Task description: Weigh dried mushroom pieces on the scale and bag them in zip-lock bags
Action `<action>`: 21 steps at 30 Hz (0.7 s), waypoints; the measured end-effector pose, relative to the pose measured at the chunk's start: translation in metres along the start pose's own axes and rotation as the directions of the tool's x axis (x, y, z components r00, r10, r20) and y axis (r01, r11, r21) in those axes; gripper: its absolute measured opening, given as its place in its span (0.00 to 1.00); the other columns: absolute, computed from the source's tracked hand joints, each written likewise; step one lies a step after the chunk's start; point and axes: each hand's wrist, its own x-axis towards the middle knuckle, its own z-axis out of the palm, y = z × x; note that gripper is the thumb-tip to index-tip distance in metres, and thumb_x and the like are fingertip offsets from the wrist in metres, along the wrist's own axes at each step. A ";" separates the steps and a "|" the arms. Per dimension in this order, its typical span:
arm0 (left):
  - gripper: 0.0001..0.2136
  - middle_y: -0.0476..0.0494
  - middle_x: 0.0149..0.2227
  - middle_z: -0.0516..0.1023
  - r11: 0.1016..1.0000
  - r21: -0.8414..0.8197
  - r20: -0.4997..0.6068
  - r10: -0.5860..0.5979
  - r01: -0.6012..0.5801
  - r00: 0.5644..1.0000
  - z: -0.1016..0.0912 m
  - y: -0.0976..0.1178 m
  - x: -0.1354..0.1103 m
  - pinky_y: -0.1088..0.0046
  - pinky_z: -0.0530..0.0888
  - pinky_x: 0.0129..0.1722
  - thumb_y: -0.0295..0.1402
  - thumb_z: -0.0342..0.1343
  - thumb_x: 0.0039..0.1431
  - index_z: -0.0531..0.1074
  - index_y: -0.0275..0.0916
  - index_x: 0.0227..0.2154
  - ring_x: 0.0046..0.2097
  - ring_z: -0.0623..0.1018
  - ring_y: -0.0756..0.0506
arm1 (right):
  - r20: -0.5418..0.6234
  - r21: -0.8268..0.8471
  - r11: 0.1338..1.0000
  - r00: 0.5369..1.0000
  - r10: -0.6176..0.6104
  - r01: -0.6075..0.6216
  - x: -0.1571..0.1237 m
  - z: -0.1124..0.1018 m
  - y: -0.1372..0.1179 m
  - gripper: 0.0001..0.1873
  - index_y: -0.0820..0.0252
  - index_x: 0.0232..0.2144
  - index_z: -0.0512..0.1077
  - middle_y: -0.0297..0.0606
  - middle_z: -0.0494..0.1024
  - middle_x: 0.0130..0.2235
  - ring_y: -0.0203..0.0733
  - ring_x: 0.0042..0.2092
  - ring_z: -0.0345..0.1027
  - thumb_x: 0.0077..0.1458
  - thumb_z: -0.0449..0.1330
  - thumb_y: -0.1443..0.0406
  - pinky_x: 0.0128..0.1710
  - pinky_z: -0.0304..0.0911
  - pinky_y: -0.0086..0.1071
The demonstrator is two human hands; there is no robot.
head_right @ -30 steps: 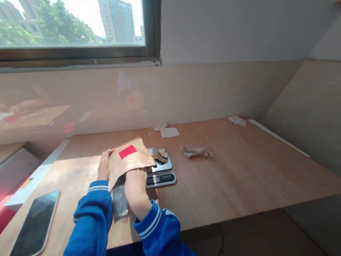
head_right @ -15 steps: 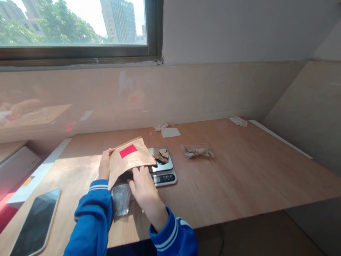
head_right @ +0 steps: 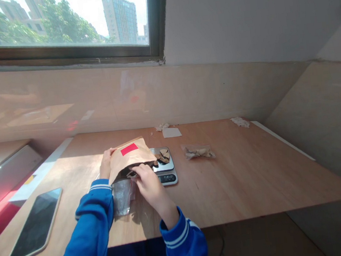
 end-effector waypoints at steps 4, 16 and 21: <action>0.15 0.39 0.52 0.69 0.993 0.108 -0.002 0.047 -0.047 0.999 -0.001 -0.003 0.000 0.63 0.60 0.59 0.31 0.47 0.61 0.66 0.37 0.50 0.55 0.69 0.42 | -0.054 0.174 0.984 0.997 0.048 -0.038 -0.001 -0.014 -0.013 0.16 0.54 0.51 0.70 0.40 0.78 0.48 0.43 0.49 0.73 0.62 0.55 0.66 0.51 0.68 0.39; 0.22 0.31 0.50 0.74 0.938 0.313 0.031 -0.167 0.150 0.985 0.000 0.012 0.000 0.60 0.70 0.44 0.38 0.53 0.58 0.60 0.36 0.54 0.48 0.76 0.34 | -0.321 -0.072 0.988 0.941 0.108 -0.138 -0.025 -0.043 0.065 0.06 0.56 0.40 0.68 0.43 0.78 0.42 0.47 0.46 0.72 0.63 0.54 0.62 0.46 0.69 0.43; 0.22 0.31 0.52 0.73 0.925 0.348 0.027 -0.171 0.151 0.985 0.004 0.004 0.003 0.57 0.71 0.47 0.41 0.51 0.58 0.61 0.37 0.53 0.51 0.75 0.32 | -0.281 -0.480 0.875 0.956 -0.086 -0.062 -0.026 -0.039 0.094 0.10 0.58 0.35 0.75 0.43 0.75 0.38 0.48 0.41 0.67 0.61 0.53 0.68 0.43 0.67 0.42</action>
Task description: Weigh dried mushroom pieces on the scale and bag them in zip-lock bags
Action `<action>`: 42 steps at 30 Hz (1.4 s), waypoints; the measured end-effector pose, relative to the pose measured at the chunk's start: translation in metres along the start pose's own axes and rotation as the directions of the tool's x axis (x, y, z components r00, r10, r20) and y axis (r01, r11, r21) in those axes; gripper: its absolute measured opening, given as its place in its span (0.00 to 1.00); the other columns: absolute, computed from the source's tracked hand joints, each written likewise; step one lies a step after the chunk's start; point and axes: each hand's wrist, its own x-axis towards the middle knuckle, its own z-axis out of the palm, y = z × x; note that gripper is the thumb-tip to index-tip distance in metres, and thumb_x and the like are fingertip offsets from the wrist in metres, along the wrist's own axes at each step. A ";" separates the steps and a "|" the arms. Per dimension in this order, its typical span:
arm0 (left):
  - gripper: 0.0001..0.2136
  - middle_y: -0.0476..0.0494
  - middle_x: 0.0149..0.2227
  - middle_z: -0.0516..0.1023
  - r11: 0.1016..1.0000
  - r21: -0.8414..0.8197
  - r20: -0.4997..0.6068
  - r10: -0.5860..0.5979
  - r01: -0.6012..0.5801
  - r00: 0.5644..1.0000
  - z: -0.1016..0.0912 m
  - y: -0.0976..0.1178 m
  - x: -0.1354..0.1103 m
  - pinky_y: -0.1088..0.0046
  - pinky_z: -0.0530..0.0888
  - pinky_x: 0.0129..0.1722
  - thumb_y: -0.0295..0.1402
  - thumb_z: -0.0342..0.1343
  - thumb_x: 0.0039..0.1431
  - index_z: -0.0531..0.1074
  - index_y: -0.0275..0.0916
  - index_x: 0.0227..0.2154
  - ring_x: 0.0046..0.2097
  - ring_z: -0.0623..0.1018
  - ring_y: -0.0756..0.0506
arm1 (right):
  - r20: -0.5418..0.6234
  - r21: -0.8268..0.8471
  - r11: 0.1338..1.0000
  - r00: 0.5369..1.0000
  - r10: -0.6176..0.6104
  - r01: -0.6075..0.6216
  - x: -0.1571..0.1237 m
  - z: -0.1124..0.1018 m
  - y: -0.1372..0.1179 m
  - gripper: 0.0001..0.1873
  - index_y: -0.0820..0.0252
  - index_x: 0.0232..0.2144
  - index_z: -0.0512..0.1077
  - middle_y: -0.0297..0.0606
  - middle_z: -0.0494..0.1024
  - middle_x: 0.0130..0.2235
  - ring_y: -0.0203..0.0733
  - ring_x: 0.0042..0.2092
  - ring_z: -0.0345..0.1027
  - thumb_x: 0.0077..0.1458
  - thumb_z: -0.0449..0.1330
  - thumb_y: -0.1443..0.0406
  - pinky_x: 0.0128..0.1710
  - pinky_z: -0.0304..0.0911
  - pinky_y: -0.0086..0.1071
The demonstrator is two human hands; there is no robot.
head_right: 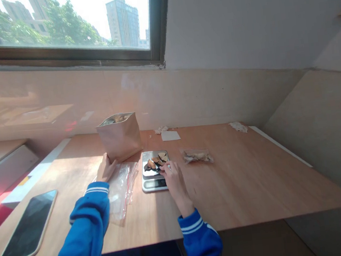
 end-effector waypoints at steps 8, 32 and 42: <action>0.24 0.33 0.54 0.71 0.992 -0.128 -0.047 0.009 -0.015 0.999 0.009 -0.013 0.005 0.58 0.70 0.52 0.42 0.52 0.58 0.58 0.39 0.55 0.54 0.74 0.37 | -0.007 -0.152 0.987 0.998 -0.060 0.059 -0.004 0.004 0.009 0.18 0.53 0.47 0.77 0.41 0.74 0.37 0.45 0.38 0.66 0.63 0.50 0.70 0.42 0.65 0.38; 0.12 0.49 0.21 0.70 0.979 0.092 0.163 -0.195 0.182 0.967 -0.033 0.062 -0.138 0.68 0.66 0.28 0.46 0.50 0.56 0.63 0.44 0.25 0.26 0.73 0.43 | -0.062 0.309 0.872 0.907 0.417 -0.380 -0.061 -0.028 0.035 0.16 0.60 0.41 0.74 0.45 0.77 0.39 0.47 0.41 0.70 0.63 0.49 0.60 0.41 0.68 0.41; 0.11 0.48 0.23 0.68 0.979 0.201 0.180 -0.062 0.025 0.982 -0.015 0.053 -0.139 0.69 0.62 0.29 0.37 0.45 0.60 0.58 0.43 0.22 0.28 0.71 0.44 | -0.045 0.313 0.868 0.907 0.418 -0.385 -0.060 -0.029 0.030 0.15 0.59 0.40 0.74 0.44 0.77 0.38 0.46 0.39 0.71 0.62 0.48 0.61 0.40 0.68 0.39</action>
